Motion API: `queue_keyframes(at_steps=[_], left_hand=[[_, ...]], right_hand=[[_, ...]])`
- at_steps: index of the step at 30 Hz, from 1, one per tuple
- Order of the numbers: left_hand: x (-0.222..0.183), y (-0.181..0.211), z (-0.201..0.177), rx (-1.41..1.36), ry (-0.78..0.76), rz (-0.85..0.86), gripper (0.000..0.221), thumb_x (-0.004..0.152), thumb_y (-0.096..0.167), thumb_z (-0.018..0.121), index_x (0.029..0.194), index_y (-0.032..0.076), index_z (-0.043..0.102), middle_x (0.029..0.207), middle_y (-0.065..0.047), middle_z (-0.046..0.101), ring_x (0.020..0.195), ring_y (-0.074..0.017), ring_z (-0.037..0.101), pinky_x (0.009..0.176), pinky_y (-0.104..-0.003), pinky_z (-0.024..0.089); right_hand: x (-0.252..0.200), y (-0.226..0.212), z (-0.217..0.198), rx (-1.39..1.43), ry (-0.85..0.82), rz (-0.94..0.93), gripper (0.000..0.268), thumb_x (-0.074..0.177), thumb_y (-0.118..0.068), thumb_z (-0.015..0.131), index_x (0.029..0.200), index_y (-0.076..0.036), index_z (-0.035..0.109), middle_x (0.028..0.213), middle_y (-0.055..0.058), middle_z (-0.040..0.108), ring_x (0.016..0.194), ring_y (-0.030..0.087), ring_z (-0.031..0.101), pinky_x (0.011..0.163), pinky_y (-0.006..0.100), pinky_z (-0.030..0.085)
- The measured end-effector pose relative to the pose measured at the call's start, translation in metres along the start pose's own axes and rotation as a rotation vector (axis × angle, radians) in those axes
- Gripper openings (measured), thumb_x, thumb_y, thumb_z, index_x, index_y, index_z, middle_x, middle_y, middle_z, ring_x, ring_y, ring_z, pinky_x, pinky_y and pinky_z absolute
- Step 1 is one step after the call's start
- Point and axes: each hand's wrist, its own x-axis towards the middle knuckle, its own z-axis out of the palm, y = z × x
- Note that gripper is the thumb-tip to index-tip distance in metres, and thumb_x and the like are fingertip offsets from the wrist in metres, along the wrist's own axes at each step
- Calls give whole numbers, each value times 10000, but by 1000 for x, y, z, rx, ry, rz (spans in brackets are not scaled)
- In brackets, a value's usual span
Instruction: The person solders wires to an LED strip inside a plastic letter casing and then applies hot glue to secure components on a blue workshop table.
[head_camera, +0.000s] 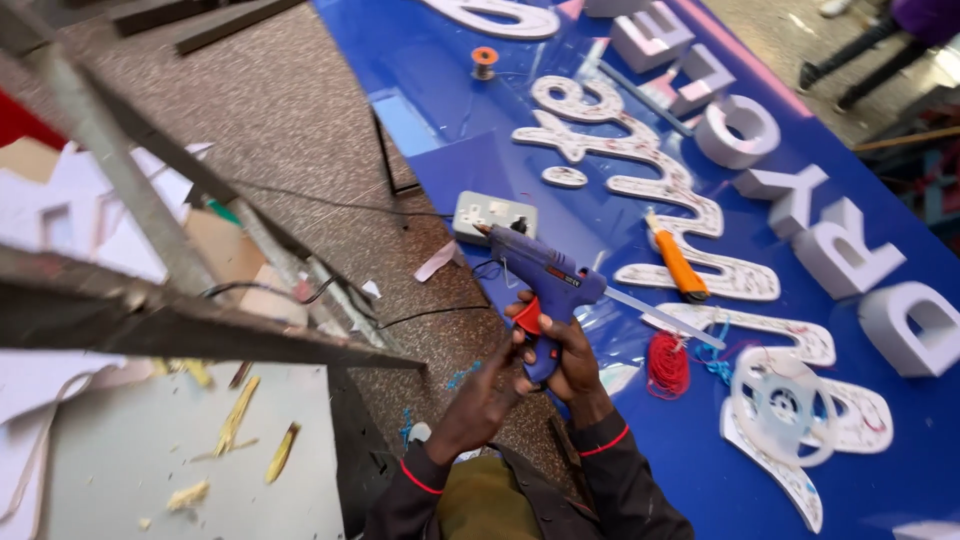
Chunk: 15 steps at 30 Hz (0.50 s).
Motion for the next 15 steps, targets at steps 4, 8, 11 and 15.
queue_keyframes(at_steps=[4,8,11,15], left_hand=[[35,-10,14,181,-177,-24,888,1076,430,688,1804,187,243,1490,-137,717,1262,-269,768,1034,-456,605],[54,0,15,301,-182,33,496,1102,418,667,1519,149,691,1198,-135,799,1121,-270,757,910,-436,624],[62,10,22,407,-196,175,454,1132,359,649,1508,105,673,1331,-171,770,1260,-345,723,996,-522,615],[28,158,59,205,-75,819,381,1024,337,846,881,44,649,793,-94,635,675,-303,590,647,-487,384]], right_hand=[[6,-51,3,46,68,-134,584,1062,-206,737,1566,39,572,1378,253,741,966,245,770,601,242,623],[-5,-113,-19,-123,179,-240,572,1097,-317,698,1514,60,597,1171,209,745,749,153,680,551,187,522],[-20,-147,-16,-182,272,-318,603,1118,-375,657,1492,97,631,1173,215,752,743,152,674,543,180,507],[-33,-169,4,-385,426,-494,466,1139,-353,632,1312,74,702,1336,292,784,993,215,765,624,253,559]])
